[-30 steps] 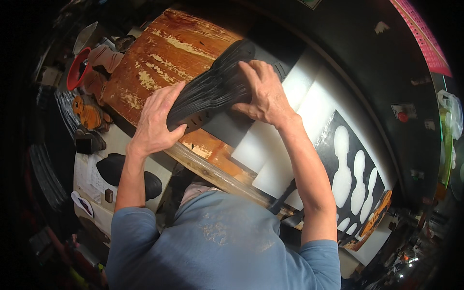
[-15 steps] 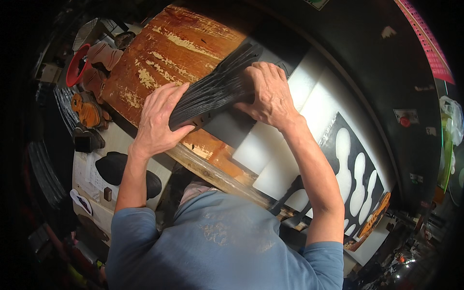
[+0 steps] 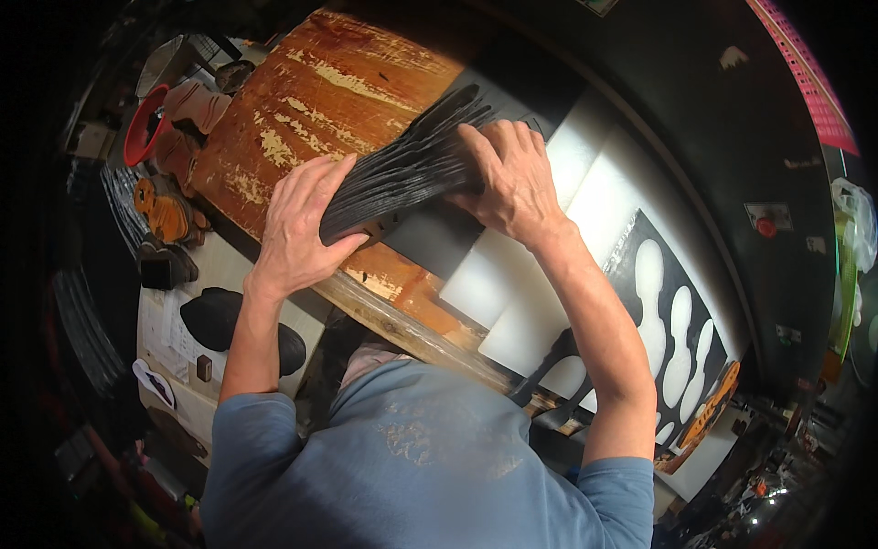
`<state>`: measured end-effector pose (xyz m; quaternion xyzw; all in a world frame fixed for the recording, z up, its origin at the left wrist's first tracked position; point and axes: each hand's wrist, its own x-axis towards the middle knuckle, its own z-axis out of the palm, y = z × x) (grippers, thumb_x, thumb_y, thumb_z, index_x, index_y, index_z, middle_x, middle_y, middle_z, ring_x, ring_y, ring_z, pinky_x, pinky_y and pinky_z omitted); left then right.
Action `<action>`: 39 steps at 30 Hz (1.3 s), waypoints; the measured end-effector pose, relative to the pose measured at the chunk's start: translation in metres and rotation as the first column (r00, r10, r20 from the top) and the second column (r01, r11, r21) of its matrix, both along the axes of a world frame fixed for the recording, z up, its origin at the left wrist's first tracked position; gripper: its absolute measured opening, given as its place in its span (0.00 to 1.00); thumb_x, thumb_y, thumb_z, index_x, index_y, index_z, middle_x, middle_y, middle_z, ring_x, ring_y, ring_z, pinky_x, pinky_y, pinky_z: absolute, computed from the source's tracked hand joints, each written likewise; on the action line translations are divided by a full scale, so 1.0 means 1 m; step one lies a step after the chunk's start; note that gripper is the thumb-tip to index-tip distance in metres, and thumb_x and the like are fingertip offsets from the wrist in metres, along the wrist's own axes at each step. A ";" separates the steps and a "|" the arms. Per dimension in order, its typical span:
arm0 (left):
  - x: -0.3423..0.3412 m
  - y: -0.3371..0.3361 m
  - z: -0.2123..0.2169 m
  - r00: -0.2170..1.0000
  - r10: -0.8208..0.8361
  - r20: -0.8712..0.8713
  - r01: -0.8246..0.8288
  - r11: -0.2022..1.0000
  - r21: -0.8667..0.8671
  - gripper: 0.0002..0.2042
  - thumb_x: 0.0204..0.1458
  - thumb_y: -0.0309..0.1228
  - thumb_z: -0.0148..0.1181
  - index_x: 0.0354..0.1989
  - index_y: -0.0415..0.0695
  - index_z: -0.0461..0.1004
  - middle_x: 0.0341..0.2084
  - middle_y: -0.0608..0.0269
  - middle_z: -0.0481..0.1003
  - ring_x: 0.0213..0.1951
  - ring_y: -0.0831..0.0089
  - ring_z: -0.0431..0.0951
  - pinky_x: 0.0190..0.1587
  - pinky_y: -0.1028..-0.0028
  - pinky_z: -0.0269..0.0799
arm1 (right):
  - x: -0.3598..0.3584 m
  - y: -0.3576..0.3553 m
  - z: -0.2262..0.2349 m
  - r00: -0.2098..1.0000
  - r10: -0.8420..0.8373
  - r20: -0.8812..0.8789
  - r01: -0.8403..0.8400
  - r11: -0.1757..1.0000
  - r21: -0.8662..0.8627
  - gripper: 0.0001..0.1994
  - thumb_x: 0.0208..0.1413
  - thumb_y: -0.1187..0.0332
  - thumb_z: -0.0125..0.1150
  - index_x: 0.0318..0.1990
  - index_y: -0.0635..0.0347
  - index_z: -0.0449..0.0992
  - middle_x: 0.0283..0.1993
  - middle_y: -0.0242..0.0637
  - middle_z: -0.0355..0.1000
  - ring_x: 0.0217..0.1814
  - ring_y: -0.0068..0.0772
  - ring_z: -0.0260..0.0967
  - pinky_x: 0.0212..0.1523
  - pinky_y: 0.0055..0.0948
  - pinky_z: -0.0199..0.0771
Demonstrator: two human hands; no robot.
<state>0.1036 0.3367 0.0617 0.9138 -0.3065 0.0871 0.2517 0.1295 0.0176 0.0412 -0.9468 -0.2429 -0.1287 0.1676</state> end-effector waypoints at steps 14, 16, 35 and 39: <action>0.001 -0.001 0.000 1.000 0.013 -0.026 -0.012 1.000 0.022 0.49 0.40 0.31 0.81 0.76 0.48 0.64 0.65 0.50 0.71 0.67 0.50 0.70 0.69 0.53 0.63 | 0.002 -0.007 -0.007 0.992 0.127 -0.003 -0.126 0.986 0.108 0.32 0.37 0.68 0.86 0.53 0.58 0.76 0.48 0.42 0.72 0.50 0.49 0.72 0.53 0.47 0.72; 0.001 -0.001 0.000 1.000 0.013 -0.028 -0.012 0.999 0.031 0.49 0.40 0.31 0.81 0.76 0.48 0.64 0.65 0.51 0.71 0.67 0.50 0.70 0.69 0.53 0.64 | 0.004 -0.007 -0.003 0.992 0.078 -0.103 -0.076 0.997 0.018 0.29 0.39 0.67 0.85 0.50 0.59 0.77 0.53 0.44 0.72 0.57 0.50 0.72 0.57 0.48 0.73; 0.004 0.000 0.000 1.000 0.003 -0.004 -0.003 1.000 -0.010 0.46 0.42 0.33 0.79 0.76 0.50 0.65 0.60 0.56 0.72 0.64 0.53 0.71 0.68 0.52 0.64 | 0.019 -0.001 -0.001 0.974 0.215 0.073 -0.213 0.976 -0.037 0.31 0.44 0.64 0.84 0.55 0.59 0.73 0.61 0.45 0.70 0.71 0.50 0.66 0.75 0.52 0.62; 0.004 0.000 0.000 1.000 0.019 0.000 -0.019 1.000 -0.012 0.48 0.42 0.33 0.79 0.77 0.50 0.63 0.61 0.55 0.71 0.65 0.53 0.70 0.68 0.52 0.64 | 0.016 0.001 -0.001 0.986 0.166 -0.001 -0.166 0.985 0.051 0.30 0.43 0.64 0.84 0.54 0.58 0.74 0.49 0.42 0.72 0.54 0.47 0.73 0.60 0.45 0.71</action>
